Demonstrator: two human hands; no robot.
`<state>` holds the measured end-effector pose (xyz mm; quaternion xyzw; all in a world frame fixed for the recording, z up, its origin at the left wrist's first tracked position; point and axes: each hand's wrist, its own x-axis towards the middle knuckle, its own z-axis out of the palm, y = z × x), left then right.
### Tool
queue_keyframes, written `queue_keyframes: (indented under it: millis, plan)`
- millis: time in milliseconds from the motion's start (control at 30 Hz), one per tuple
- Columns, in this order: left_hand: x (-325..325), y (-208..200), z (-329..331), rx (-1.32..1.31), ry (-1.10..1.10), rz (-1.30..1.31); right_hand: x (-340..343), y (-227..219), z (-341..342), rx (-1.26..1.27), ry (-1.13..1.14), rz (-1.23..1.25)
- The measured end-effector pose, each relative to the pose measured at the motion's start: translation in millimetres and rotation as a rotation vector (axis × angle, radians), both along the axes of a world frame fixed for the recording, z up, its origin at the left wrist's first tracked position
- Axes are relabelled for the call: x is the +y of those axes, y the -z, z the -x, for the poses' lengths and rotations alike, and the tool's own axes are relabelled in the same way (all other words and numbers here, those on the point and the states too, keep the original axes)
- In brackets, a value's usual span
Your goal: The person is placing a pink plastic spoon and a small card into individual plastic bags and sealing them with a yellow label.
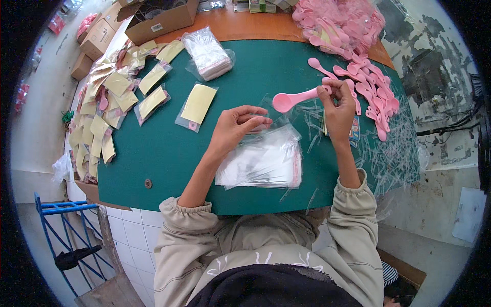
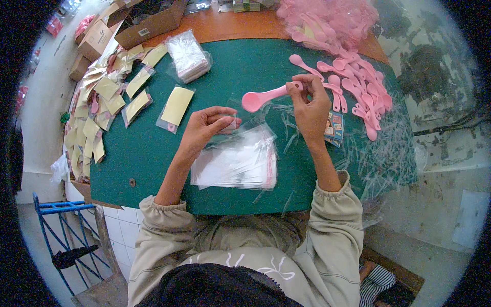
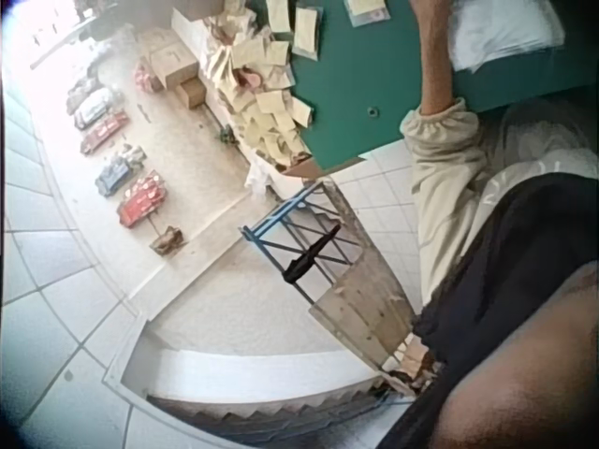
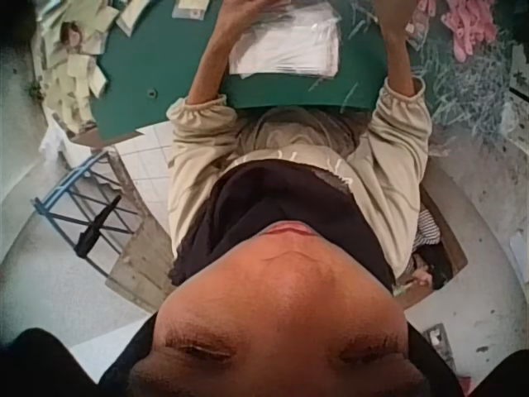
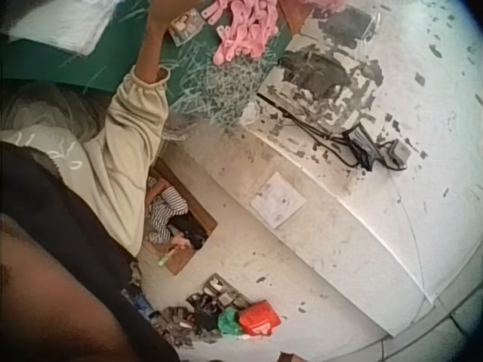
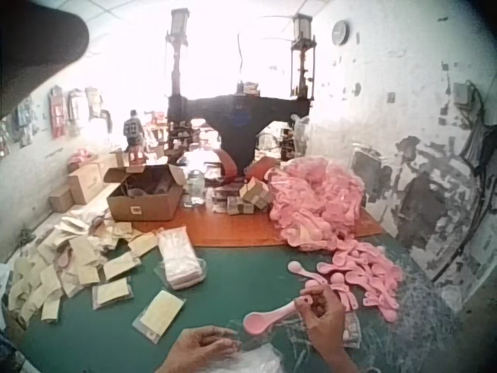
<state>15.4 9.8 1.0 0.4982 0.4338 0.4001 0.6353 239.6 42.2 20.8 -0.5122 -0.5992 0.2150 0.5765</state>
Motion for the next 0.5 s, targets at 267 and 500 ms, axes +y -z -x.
queue_keyframes:
  millis: [267,500]
  plan:
    - [0.7,5.4,-1.7,0.039,-0.032,0.001,-6.6,0.6,7.6,0.081,-0.178,0.037]
    - [-1.0,0.8,-0.8,0.044,0.043,-0.006,-7.2,0.9,8.1,0.060,-0.121,-0.006]
